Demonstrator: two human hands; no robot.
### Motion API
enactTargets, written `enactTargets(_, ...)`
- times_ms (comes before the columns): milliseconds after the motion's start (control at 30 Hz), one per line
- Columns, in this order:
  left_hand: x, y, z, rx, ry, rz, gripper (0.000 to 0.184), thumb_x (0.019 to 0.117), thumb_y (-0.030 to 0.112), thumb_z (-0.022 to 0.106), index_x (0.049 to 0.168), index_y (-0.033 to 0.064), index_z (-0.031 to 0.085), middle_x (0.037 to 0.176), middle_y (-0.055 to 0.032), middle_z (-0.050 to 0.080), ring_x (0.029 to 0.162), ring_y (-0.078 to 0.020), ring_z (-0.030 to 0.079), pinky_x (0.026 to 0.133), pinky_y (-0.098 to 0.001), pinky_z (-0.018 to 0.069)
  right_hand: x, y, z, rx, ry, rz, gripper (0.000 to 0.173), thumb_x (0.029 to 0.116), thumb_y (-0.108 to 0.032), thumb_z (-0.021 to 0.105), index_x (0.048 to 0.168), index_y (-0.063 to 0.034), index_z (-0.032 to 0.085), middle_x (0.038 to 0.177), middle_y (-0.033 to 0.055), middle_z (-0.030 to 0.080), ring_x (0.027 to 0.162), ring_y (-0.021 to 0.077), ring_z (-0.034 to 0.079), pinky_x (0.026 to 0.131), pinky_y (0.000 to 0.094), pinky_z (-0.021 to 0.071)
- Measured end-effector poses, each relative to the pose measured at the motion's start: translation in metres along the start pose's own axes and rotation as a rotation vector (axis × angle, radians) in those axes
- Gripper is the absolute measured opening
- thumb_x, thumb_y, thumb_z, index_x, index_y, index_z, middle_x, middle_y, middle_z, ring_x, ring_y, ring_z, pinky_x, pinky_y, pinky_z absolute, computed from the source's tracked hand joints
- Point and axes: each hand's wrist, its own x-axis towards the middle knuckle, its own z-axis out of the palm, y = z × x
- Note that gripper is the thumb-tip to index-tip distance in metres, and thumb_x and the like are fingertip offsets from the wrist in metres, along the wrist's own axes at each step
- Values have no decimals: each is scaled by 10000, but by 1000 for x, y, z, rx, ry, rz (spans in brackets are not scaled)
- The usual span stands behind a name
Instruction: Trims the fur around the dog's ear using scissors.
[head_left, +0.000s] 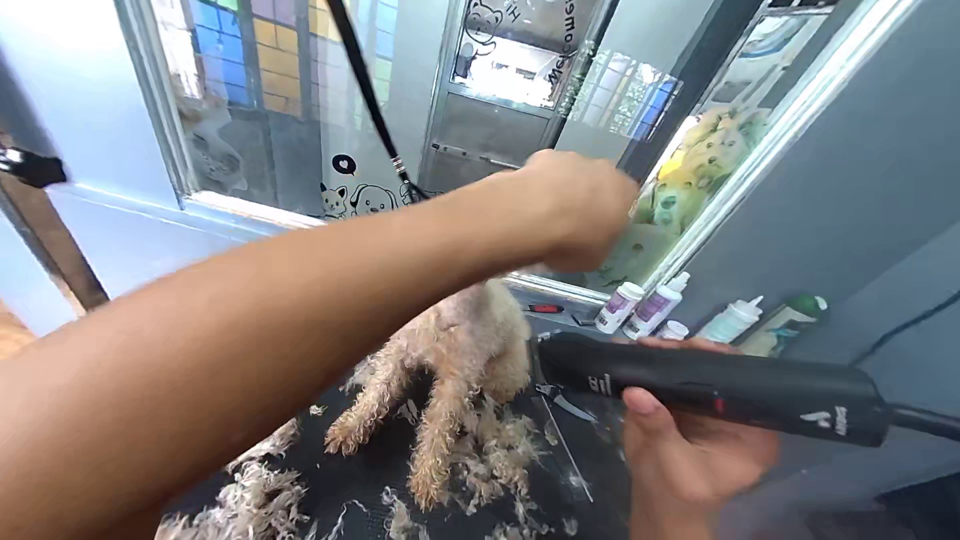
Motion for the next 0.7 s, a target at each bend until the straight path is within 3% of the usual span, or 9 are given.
enactTargets(67, -46, 51, -27, -21, 44, -132, 172, 825, 205, 766, 809, 73, 657, 889, -125, 662, 848, -348, 669, 631, -587, 513, -13, -5, -14, 38, 55, 86, 715, 792, -283, 896, 1389, -162, 522, 1167, 26, 723, 1059, 223, 722, 929, 430, 626)
enactTargets(133, -82, 51, 5, 41, 269, -130, 129, 815, 190, 745, 805, 73, 692, 1071, -157, 664, 1000, -380, 649, 728, -576, 545, -26, -7, -27, 100, 107, 177, 736, 852, -291, 849, 1453, -149, 449, 1178, 61, 713, 1059, 253, 720, 931, 458, 620)
enactTargets(200, -111, 44, 46, 7, 454, -184, 97, 883, 189, 690, 886, 102, 733, 1140, -161, 646, 1086, -380, 610, 835, -559, 539, -43, -8, -37, 158, 240, 311, 545, 962, -337, 723, 1398, -124, 477, 1122, 95, 724, 998, 276, 736, 888, 478, 630)
enactTargets(267, -135, 39, 83, -84, 620, -293, 162, 935, 234, 645, 887, 121, 752, 1080, -134, 640, 1018, -337, 610, 806, -523, 532, -56, -11, -38, 53, 438, 503, 384, 1066, -421, 489, 1240, -81, 537, 937, 44, 744, 805, 211, 754, 726, 406, 658)
enactTargets(333, -150, 40, 120, -229, 791, -388, 204, 965, 272, 642, 910, 123, 771, 960, -66, 652, 877, -230, 629, 729, -432, 543, -70, -9, -38, -128, 573, 654, 444, 1110, -401, 332, 1101, -45, 596, 781, 9, 718, 646, 154, 721, 606, 345, 643)
enactTargets(400, -156, 45, 150, -416, 929, -458, 181, 979, 274, 674, 944, 134, 782, 933, 3, 695, 814, -104, 667, 701, -316, 590, -92, -1, -41, -337, 610, 792, 448, 1104, -401, 395, 1100, -18, 627, 807, 7, 698, 687, 115, 708, 653, 332, 636)
enactTargets(500, -158, 56, 186, -666, 1056, -446, 124, 973, 184, 691, 952, 87, 766, 955, 7, 727, 813, -70, 703, 717, -265, 630, -130, 7, -48, -498, 492, 1124, 558, 1054, -475, 505, 1321, 13, 548, 984, 100, 681, 800, 150, 689, 716, 390, 604)
enactTargets(600, -163, 54, 219, -799, 968, -372, 100, 952, 167, 700, 897, 100, 749, 895, 13, 723, 804, -98, 710, 729, -311, 642, -160, 12, -51, -393, 505, 1387, 615, 1061, -468, 514, 1396, 38, 409, 1010, 192, 666, 710, 240, 715, 632, 432, 637)
enactTargets(700, -183, 35, 230, -889, 534, -487, 95, 900, 177, 710, 925, 110, 772, 907, 8, 744, 856, -97, 717, 808, -359, 626, -179, 11, -58, -356, 546, 1498, 645, 1059, -474, 523, 1397, 59, 392, 1028, 234, 665, 703, 285, 721, 636, 459, 640)
